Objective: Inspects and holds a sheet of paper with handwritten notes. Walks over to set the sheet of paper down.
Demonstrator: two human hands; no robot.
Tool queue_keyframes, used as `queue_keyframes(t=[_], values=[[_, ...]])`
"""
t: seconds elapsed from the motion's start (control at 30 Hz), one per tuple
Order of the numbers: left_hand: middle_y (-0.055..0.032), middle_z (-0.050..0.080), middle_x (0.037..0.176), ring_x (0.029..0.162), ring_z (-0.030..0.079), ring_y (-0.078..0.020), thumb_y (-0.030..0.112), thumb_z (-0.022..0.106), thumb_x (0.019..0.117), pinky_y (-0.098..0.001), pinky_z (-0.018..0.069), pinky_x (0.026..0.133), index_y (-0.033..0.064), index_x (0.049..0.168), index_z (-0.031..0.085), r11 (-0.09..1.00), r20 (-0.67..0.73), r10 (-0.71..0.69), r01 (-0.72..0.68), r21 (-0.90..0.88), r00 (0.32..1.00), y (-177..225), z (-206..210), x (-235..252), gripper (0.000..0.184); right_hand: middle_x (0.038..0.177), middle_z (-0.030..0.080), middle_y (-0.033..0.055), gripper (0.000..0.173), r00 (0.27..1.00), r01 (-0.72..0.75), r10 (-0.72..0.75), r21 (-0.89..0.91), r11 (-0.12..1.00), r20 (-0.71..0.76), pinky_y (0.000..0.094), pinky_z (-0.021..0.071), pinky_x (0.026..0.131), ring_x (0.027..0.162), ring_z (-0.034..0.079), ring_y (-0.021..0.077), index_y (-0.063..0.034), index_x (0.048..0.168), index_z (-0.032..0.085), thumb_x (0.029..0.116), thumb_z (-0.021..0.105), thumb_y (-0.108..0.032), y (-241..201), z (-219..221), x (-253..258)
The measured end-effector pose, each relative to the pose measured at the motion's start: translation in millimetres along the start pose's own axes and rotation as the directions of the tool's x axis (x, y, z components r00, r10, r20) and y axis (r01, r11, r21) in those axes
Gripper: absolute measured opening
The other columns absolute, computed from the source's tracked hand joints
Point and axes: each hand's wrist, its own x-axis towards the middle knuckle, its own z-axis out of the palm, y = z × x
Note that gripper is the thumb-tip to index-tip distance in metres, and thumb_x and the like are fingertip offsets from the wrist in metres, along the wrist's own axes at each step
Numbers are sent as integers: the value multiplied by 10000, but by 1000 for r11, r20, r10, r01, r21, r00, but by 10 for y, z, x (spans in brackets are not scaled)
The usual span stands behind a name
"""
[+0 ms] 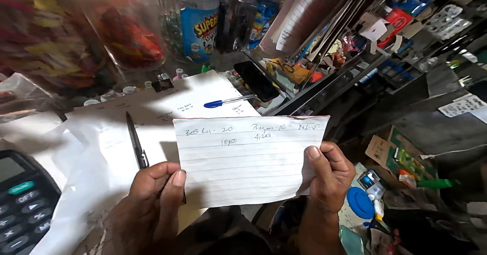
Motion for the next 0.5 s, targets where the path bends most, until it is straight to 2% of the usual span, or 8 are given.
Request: queue_keyframes(t=[0.5], values=[[96,601,719,570,552,48,333,484,1080,-144,487,507,58,1085,607,999,-10,-18,19,49,1000,8,35,5,301,790,725,-62,119,999,-3,2,-30,1000,-44,171,590,651,686,677,2,-71,961,733,988,617,-68,-23,-27,-78]])
